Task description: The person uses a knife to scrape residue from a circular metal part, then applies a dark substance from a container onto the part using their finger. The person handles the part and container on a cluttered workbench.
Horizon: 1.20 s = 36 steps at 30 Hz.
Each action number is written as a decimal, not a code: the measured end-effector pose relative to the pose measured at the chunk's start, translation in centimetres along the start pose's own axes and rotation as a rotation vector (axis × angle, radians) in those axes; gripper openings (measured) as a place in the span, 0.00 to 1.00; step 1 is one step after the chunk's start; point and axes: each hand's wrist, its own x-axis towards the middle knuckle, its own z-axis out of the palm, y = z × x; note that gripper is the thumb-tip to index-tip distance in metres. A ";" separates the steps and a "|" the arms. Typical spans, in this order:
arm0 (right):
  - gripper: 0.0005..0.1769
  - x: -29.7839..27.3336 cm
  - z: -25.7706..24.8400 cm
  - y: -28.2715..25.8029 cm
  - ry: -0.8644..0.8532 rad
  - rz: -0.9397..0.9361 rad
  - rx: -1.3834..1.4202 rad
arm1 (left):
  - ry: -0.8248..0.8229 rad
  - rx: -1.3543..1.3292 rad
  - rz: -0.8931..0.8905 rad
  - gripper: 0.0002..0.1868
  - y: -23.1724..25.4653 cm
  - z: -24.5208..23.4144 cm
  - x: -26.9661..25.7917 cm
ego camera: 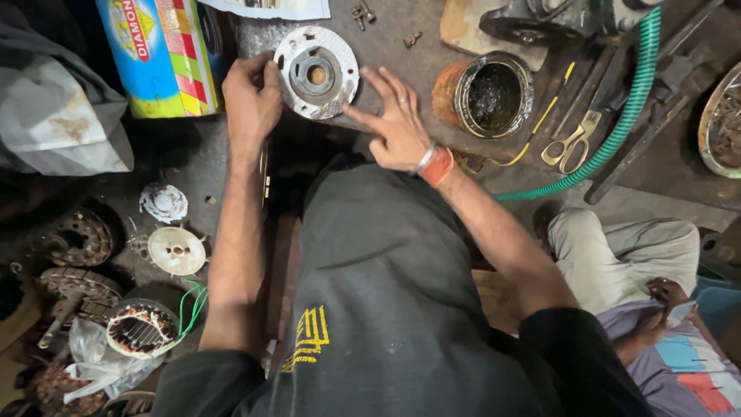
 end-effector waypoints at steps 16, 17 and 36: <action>0.45 0.5 0.1 0.6 0.063 -0.012 -0.020 | -0.024 -0.021 0.097 0.11 -0.2 1.3 1.8; 0.45 0.7 0.3 0.6 0.077 -0.003 -0.051 | -0.023 -0.020 0.100 0.11 -0.3 1.2 1.8; 0.40 0.2 -1.4 -1.2 0.020 -0.028 0.098 | -0.022 0.032 0.334 0.07 2.3 2.8 4.8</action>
